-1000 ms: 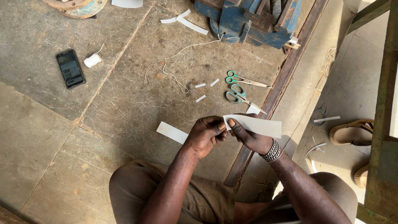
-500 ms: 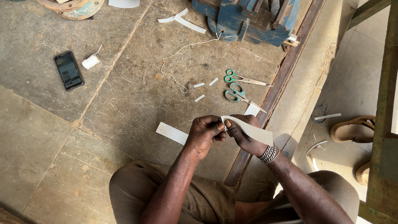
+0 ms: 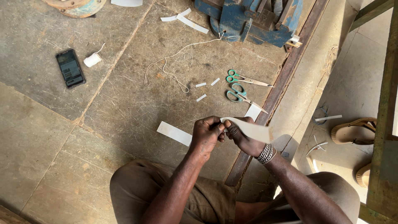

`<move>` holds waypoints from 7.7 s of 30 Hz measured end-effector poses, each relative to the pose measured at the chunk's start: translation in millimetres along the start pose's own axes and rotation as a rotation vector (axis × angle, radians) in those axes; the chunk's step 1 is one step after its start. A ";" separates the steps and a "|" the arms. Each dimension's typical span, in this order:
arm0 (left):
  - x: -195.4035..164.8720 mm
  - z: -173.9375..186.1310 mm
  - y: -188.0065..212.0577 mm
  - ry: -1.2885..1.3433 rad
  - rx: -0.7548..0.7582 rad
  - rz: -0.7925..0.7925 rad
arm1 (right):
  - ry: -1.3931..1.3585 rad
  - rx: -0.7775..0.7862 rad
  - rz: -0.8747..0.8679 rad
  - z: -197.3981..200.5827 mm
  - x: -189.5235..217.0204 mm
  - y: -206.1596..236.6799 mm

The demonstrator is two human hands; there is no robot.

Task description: The person sits on the floor of a workshop and cuts white plastic strips into smaller pieces with scissors. They fold and crease the cut strips by hand and insert the folded strips into the slots of an electric motor stator housing on a wooden table.

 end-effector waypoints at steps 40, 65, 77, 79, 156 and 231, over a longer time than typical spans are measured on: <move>15.9 8.9 -11.9 0.588 0.277 0.053 | -0.042 0.011 -0.050 6.2 -7.6 11.6; -41.2 -12.1 20.9 0.013 0.337 -0.439 | -0.660 0.063 -0.153 -3.5 -19.9 16.7; -21.2 -7.7 13.9 0.215 0.164 -0.168 | -1.064 0.089 -0.130 -16.7 -20.5 10.9; -21.8 -5.7 12.1 0.225 0.182 -0.157 | -1.077 0.088 -0.125 -15.6 -23.8 8.7; -16.0 11.7 -10.9 0.182 -0.029 -0.142 | -0.808 -0.160 0.076 18.6 -27.3 -11.1; 17.7 3.3 -6.6 0.464 0.221 0.017 | -0.021 -0.059 -0.083 11.8 -13.0 2.5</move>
Point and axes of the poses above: each hand's wrist, its own y-axis away from the middle knuckle, its own z-axis out of the back of the hand, x = y × z, the point moved 3 cm from there along -y, towards the middle knuckle, and after that the axes turned 5 degrees about -y, right-handed, at the moved point
